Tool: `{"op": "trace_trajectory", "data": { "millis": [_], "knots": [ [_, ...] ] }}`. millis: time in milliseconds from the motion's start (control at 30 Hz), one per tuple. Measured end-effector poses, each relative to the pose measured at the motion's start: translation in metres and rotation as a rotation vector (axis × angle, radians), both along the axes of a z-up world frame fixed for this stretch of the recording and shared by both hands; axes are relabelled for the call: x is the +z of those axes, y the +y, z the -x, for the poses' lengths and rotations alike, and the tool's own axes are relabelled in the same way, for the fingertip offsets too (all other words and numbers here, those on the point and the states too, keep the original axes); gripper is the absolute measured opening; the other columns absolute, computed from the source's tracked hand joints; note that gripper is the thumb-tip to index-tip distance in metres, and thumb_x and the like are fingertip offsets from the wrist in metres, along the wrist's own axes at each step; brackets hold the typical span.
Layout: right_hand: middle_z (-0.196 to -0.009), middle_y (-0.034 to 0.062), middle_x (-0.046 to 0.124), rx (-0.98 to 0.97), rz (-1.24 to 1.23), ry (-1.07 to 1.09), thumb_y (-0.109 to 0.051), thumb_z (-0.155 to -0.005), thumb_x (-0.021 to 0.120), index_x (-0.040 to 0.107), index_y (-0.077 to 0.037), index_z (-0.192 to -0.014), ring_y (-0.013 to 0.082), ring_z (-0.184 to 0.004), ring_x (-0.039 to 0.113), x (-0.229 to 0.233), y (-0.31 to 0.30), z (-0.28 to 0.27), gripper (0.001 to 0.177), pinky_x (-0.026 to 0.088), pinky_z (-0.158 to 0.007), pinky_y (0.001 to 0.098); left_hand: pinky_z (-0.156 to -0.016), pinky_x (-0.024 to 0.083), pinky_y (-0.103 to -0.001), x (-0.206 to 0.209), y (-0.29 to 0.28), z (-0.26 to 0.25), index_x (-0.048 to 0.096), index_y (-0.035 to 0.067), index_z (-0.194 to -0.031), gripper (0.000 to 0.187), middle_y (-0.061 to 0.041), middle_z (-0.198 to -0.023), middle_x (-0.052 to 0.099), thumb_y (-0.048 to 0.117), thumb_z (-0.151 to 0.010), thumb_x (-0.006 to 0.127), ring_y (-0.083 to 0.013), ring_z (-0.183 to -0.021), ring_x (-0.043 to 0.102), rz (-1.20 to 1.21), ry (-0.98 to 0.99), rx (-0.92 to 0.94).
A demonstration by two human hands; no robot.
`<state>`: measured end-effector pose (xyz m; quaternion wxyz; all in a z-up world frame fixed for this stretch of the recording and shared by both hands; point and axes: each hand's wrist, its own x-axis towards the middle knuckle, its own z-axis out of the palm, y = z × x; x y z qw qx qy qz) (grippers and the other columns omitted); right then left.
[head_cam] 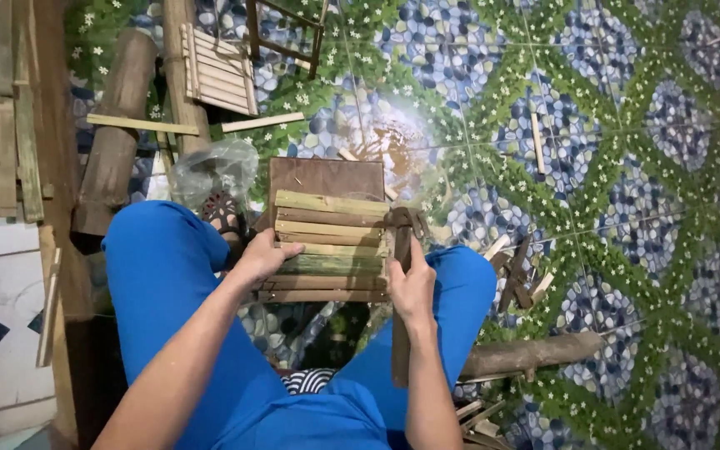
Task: Hammering small nails into bamboo slats to assemble a miniature structure on a tiled floor.
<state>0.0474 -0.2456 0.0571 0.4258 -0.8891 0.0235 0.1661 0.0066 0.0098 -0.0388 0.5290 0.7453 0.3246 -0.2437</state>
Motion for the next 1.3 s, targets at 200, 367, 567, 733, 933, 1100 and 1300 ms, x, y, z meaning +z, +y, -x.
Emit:
{"op": "trace_trajectory", "data": {
  "millis": [200, 367, 567, 733, 933, 1100, 1300],
  "knots": [
    [-0.082, 0.0253, 0.073, -0.057, 0.023, -0.054, -0.005, -0.101, 0.055, 0.04, 0.003, -0.154, 0.0242, -0.061, 0.071, -0.009, 0.0, 0.009, 0.056, 0.06, -0.05, 0.0413, -0.103, 0.051, -0.053, -0.006, -0.003, 0.004, 0.069, 0.008, -0.13, 0.069, -0.022, -0.127, 0.07, 0.05, -0.078, 0.085, -0.0384, -0.128, 0.062, -0.021, 0.004, 0.054],
    [-0.099, 0.0327, 0.071, -0.082, 0.013, -0.054, -0.011, -0.1, 0.06, 0.042, 0.005, -0.152, 0.0345, -0.067, 0.074, -0.03, -0.006, 0.009, 0.057, 0.06, -0.048, 0.0496, -0.103, 0.051, -0.053, -0.033, -0.002, 0.008, 0.068, 0.003, -0.129, 0.067, -0.025, -0.128, 0.069, 0.046, -0.08, 0.085, -0.0398, -0.128, 0.061, -0.006, 0.009, 0.072],
    [-0.1, 0.032, 0.072, -0.119, 0.052, -0.014, -0.013, -0.099, 0.062, 0.049, -0.003, -0.148, 0.0341, -0.067, 0.075, -0.06, -0.018, 0.016, 0.052, 0.065, -0.051, 0.044, -0.1, 0.052, -0.054, -0.043, 0.005, 0.006, 0.069, 0.001, -0.126, 0.067, -0.026, -0.127, 0.068, 0.045, -0.079, 0.087, -0.0405, -0.127, 0.061, 0.002, -0.021, 0.085],
    [-0.108, 0.0336, 0.069, -0.137, 0.054, -0.153, -0.006, -0.095, 0.065, 0.048, 0.0, -0.149, 0.0424, -0.086, 0.07, -0.023, -0.009, 0.019, 0.057, 0.059, -0.064, 0.0558, -0.104, 0.05, -0.054, -0.04, 0.004, 0.011, 0.067, 0.001, -0.131, 0.067, -0.027, -0.131, 0.067, 0.041, -0.08, 0.085, -0.0417, -0.13, 0.059, 0.011, 0.017, 0.121],
    [-0.097, 0.0312, 0.072, -0.133, 0.025, -0.13, -0.006, -0.095, 0.065, 0.05, -0.002, -0.15, 0.0391, -0.075, 0.075, -0.041, -0.01, 0.016, 0.057, 0.059, -0.055, 0.0538, -0.104, 0.051, -0.053, -0.001, -0.004, -0.001, 0.067, 0.003, -0.131, 0.071, -0.024, -0.131, 0.067, 0.046, -0.079, 0.085, -0.0387, -0.13, 0.06, 0.007, 0.018, 0.067],
    [-0.069, 0.0243, 0.071, -0.148, 0.028, -0.135, -0.001, -0.095, 0.062, 0.046, 0.0, -0.152, 0.0281, -0.052, 0.071, -0.018, -0.006, 0.038, 0.06, 0.053, -0.038, 0.0414, -0.116, 0.042, -0.054, 0.003, 0.0, 0.007, 0.049, 0.001, -0.151, 0.096, -0.026, -0.151, 0.052, 0.052, -0.078, 0.083, -0.0399, -0.143, 0.047, 0.046, 0.021, 0.033],
    [-0.111, 0.0327, 0.07, -0.065, 0.057, 0.0, -0.008, -0.096, 0.061, 0.049, -0.005, -0.15, 0.0414, -0.09, 0.076, -0.036, -0.007, 0.04, 0.055, 0.068, -0.058, 0.0467, -0.121, 0.036, -0.052, 0.008, -0.002, 0.001, 0.035, 0.002, -0.16, 0.108, -0.023, -0.159, 0.044, 0.061, -0.081, 0.08, -0.0367, -0.148, 0.04, 0.06, 0.048, 0.02]
  ]
}}
